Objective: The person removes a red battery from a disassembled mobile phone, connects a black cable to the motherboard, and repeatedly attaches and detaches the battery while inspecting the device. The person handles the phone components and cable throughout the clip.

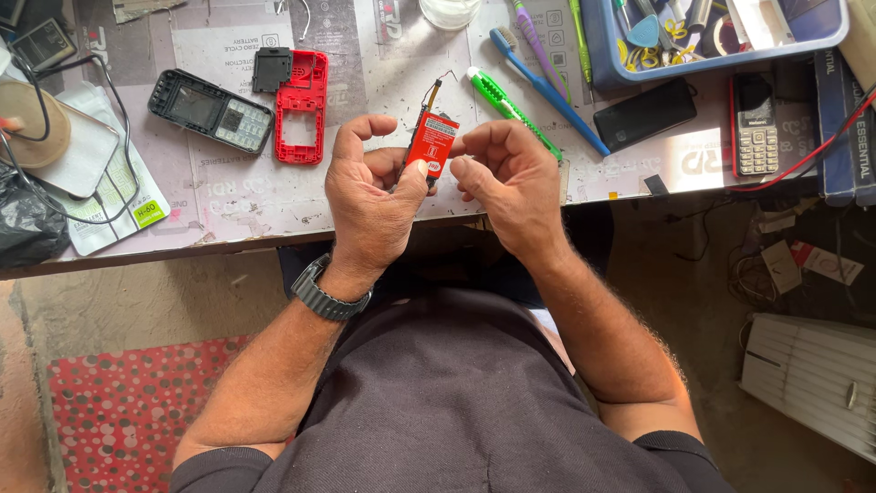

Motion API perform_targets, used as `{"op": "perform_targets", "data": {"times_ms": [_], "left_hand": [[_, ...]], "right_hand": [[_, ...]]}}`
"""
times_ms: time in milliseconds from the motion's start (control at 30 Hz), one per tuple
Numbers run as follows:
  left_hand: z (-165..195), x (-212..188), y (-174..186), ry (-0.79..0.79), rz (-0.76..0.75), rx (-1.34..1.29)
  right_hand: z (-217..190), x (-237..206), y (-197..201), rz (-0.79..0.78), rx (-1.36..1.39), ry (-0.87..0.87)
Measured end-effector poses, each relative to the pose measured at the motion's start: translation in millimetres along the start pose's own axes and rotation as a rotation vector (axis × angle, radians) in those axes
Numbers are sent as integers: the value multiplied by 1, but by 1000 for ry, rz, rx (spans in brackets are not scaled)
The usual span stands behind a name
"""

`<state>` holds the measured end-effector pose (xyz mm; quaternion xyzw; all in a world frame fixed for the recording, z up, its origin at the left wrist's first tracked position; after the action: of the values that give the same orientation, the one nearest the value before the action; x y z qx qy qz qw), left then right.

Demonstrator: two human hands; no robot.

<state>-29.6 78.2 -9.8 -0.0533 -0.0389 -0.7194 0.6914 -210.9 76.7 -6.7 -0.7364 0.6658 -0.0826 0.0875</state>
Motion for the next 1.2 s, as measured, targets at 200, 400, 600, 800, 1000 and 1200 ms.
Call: {"op": "perform_targets", "data": {"times_ms": [200,400,600,800,1000,1200], "left_hand": [[2,-2,-3,-18,2,7],[3,-2,-2,-9,-15,6],[3,1,-4,-14,-29,-16],[2,6,-7,-13,-56,-12],[20,8,-7,-89,-31,287],[46,1,-11,-473,48,833]], "right_hand": [[1,11,-7,84,302,-78],[-2,15,-7,127,398,-192],[-4,16,-7,184,381,-222],[2,15,-11,252,408,-173],[4,16,-12,281,396,-145],[6,17,-15,321,397,-126]]}}
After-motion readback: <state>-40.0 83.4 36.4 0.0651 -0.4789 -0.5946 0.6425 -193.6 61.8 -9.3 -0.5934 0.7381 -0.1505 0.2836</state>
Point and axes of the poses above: each hand's wrist, its own x-axis towards the middle knuckle, its own y-axis out of the back of the hand, z = x × y, the point moved 1 cm from there along x, towards the middle knuckle, and after that the axes turned 5 degrees about x, right-handed, at the moved point
